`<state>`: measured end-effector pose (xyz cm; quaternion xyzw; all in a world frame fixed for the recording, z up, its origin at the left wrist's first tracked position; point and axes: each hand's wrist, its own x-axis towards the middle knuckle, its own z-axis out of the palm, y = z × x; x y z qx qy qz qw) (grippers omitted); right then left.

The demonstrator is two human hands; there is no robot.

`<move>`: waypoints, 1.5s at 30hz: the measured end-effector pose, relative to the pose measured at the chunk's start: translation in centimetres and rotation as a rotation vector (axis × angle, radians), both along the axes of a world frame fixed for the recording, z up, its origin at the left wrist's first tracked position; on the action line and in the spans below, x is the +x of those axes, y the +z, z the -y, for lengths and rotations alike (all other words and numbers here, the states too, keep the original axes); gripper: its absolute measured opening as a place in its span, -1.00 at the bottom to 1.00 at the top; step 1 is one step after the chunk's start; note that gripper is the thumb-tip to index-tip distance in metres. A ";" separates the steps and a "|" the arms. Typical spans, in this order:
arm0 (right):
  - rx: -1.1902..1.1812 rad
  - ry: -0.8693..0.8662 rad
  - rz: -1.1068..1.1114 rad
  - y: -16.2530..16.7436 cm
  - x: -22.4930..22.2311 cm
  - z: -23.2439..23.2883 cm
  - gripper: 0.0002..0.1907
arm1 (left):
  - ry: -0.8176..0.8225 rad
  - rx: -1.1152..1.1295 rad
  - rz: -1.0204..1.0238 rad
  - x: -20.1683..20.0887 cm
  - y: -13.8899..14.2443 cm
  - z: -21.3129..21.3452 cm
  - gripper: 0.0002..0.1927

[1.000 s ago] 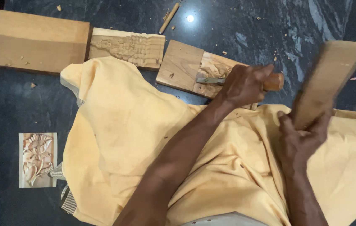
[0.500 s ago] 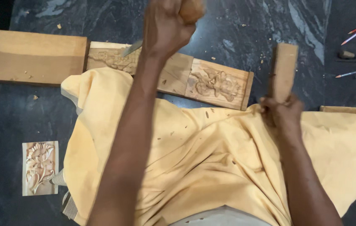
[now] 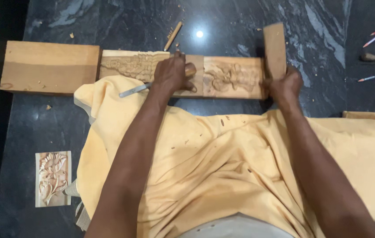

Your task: The person carves a floral design into a wooden plank using a chisel and a wooden mallet. They repeatedly strike the chisel to remove wood shavings and refine the pattern.

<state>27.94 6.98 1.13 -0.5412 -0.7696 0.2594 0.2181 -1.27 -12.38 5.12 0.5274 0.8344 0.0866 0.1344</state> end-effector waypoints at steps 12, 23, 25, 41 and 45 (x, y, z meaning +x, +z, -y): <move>-0.606 -0.124 -0.482 1.5 -0.4 -0.4 -0.71 | -0.115 0.620 -0.060 3.3 3.3 -0.1 -0.50; -0.268 -0.209 -0.798 10.6 8.3 2.1 -0.72 | -0.368 0.708 0.359 19.9 0.9 -9.8 -0.27; -0.219 -0.197 -0.831 11.6 10.4 4.4 -0.72 | -0.373 0.761 0.361 20.3 0.7 -9.9 -0.32; -0.132 -0.235 -0.845 12.2 11.6 8.9 -0.69 | -0.288 0.845 0.392 19.8 0.2 -10.0 -0.60; -0.074 -0.273 -0.858 11.9 11.9 9.0 -0.46 | -0.279 0.800 0.416 19.8 0.0 -10.5 -0.58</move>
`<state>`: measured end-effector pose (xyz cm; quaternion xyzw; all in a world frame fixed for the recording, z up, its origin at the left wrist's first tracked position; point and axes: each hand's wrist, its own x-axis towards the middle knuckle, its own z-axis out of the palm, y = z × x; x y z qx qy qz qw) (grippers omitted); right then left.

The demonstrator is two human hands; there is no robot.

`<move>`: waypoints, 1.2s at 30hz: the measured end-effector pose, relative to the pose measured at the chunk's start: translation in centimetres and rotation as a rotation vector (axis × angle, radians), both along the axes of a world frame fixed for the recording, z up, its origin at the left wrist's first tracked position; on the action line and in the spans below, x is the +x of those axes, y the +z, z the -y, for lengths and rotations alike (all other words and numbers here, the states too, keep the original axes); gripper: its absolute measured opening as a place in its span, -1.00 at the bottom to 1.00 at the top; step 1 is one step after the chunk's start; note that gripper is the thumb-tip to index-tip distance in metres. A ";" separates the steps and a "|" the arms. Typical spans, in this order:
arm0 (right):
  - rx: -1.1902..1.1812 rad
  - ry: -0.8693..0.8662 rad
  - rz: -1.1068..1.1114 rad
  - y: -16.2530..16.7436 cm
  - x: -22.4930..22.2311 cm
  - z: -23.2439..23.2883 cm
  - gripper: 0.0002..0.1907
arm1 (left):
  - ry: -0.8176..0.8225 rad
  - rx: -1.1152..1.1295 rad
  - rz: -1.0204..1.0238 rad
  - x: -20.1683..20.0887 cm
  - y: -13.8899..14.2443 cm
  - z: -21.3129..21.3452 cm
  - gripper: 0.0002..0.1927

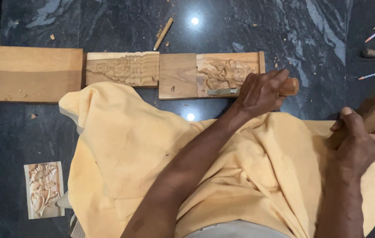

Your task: The person carves a floral design into a wooden plank using a chisel and a wooden mallet. They repeatedly strike the chisel to remove wood shavings and refine the pattern.

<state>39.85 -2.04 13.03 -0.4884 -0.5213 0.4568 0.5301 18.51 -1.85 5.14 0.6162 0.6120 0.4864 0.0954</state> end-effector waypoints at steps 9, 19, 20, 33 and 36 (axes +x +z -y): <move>0.138 0.108 0.248 -2.1 0.6 0.3 -0.42 | 0.015 0.016 0.011 0.8 -0.2 -0.1 -0.62; -0.009 0.137 0.388 0.8 -4.0 1.7 -0.41 | -0.023 -0.044 -0.005 1.2 -1.5 -1.0 -0.65; 0.091 0.214 0.399 0.7 -4.0 1.7 -0.41 | -0.033 -0.047 -0.008 1.2 -1.7 -0.9 -0.65; 0.156 0.268 0.412 -1.2 -3.0 2.2 -0.36 | 0.050 0.019 -0.085 -1.3 -1.6 -0.1 -0.67; 0.129 0.124 0.249 -1.6 -1.5 0.8 -0.43 | -0.066 0.114 0.104 -0.5 -1.4 -0.6 -0.76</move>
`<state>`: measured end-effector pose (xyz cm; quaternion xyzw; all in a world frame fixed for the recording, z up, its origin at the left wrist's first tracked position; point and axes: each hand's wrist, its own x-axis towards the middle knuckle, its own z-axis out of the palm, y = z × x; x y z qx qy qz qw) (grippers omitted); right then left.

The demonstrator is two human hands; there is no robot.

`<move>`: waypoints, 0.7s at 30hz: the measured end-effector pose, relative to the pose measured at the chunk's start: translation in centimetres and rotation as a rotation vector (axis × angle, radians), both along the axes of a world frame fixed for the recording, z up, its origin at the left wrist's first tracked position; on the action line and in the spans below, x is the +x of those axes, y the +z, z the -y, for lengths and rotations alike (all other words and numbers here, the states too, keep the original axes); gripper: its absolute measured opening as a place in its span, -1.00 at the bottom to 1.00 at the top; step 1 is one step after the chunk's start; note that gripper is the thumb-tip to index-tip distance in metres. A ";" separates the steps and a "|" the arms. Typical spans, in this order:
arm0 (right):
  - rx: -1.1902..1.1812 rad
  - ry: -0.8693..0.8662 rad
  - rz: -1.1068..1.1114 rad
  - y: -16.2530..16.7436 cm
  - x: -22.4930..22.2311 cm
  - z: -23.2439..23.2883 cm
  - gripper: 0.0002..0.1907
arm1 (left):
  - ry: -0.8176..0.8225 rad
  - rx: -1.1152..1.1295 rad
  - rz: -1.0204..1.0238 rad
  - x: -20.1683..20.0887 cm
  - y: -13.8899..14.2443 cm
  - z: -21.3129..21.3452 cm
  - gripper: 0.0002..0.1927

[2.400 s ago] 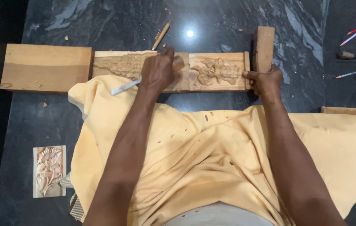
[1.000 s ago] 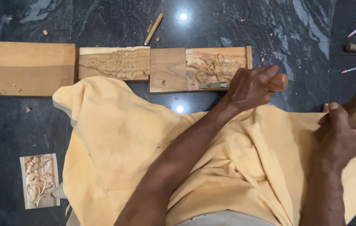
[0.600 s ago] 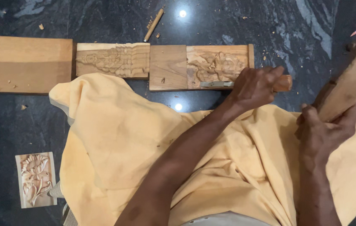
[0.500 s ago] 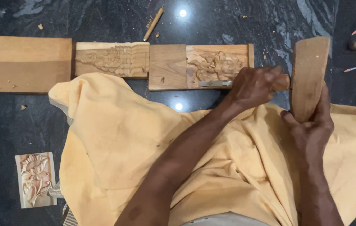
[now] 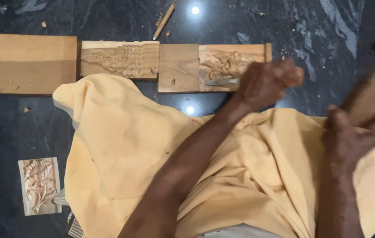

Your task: The person carves a floral design into a wooden plank using a chisel and a wooden mallet. They repeatedly strike the chisel to remove wood shavings and refine the pattern.

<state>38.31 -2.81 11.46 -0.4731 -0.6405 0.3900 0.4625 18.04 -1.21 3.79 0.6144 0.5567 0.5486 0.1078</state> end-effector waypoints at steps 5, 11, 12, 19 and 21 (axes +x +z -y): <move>-0.095 -0.113 -0.126 -0.7 1.9 -1.0 -0.34 | -0.273 -0.004 0.148 5.2 -1.1 -1.2 -0.82; -0.159 -0.103 -0.199 0.1 1.8 -0.4 -0.44 | -0.004 -0.049 -0.226 2.9 -2.7 -1.2 -0.76; -0.144 -0.103 -0.181 0.2 1.7 -0.4 -0.44 | -0.019 -0.116 -0.180 2.3 -2.6 -1.0 -0.75; -0.044 -0.189 -0.141 0.9 1.2 0.1 -0.68 | 0.029 -0.065 -0.108 1.7 -0.6 -0.5 -0.61; -0.008 -0.188 -0.077 1.1 1.2 0.3 -0.85 | 0.046 0.009 -0.054 1.6 -0.3 -0.5 -0.48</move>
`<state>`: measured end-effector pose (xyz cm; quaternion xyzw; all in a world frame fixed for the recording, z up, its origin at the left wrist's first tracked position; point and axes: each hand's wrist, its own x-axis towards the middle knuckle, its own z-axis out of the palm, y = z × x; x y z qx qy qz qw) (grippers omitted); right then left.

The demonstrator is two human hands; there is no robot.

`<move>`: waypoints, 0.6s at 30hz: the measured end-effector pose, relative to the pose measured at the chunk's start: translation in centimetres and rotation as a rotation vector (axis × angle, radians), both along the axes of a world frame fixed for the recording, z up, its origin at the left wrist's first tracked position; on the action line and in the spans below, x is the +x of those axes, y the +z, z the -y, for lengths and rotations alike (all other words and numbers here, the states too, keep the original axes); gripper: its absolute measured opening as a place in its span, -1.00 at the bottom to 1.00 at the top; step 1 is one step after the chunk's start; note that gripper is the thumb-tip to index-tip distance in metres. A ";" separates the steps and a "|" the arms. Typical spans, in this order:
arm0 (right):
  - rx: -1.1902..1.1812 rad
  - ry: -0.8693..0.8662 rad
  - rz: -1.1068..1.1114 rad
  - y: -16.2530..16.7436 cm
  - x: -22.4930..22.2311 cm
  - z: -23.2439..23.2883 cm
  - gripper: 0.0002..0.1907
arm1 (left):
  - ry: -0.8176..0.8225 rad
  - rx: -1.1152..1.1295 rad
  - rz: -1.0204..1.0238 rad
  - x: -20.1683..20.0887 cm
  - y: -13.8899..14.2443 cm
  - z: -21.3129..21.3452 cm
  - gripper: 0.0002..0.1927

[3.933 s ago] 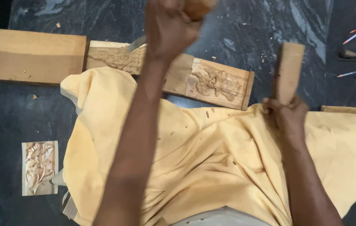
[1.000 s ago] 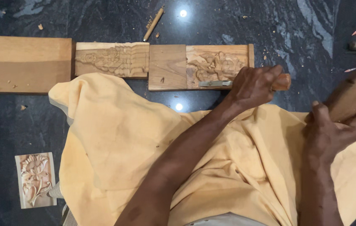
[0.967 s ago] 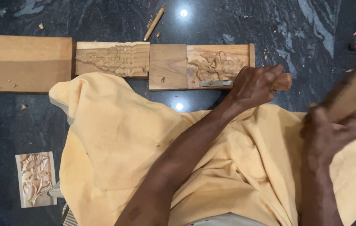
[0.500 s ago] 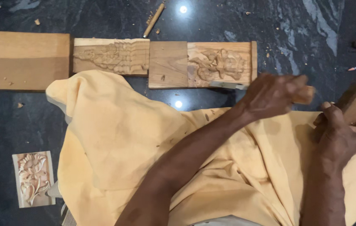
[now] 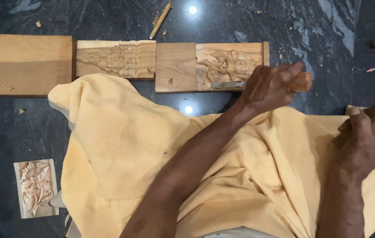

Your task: The person carves a floral design into a wooden plank using a chisel and a wooden mallet. They repeatedly strike the chisel to remove wood shavings and refine the pattern.

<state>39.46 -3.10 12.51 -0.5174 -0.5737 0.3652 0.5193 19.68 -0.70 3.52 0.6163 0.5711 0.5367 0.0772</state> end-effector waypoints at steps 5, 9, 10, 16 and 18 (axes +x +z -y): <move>-0.027 -0.041 -0.004 0.6 -0.6 0.3 -0.89 | -0.037 -0.046 0.027 0.5 0.0 0.2 -0.67; 0.007 0.009 -0.082 1.0 -0.9 0.3 -0.88 | -0.219 -0.162 0.145 1.4 -0.2 -0.2 -0.77; -0.005 0.012 -0.088 1.0 -1.0 0.2 -0.90 | -0.305 -0.129 0.318 1.4 -0.3 0.1 -0.80; -0.054 -0.034 -0.082 0.8 -0.8 0.0 -0.64 | -0.018 -0.105 -0.056 -0.1 -0.4 -0.1 -0.60; -0.037 -0.010 -0.053 0.8 -0.6 0.1 -0.66 | -0.006 -0.114 -0.039 -0.3 0.0 0.0 -0.68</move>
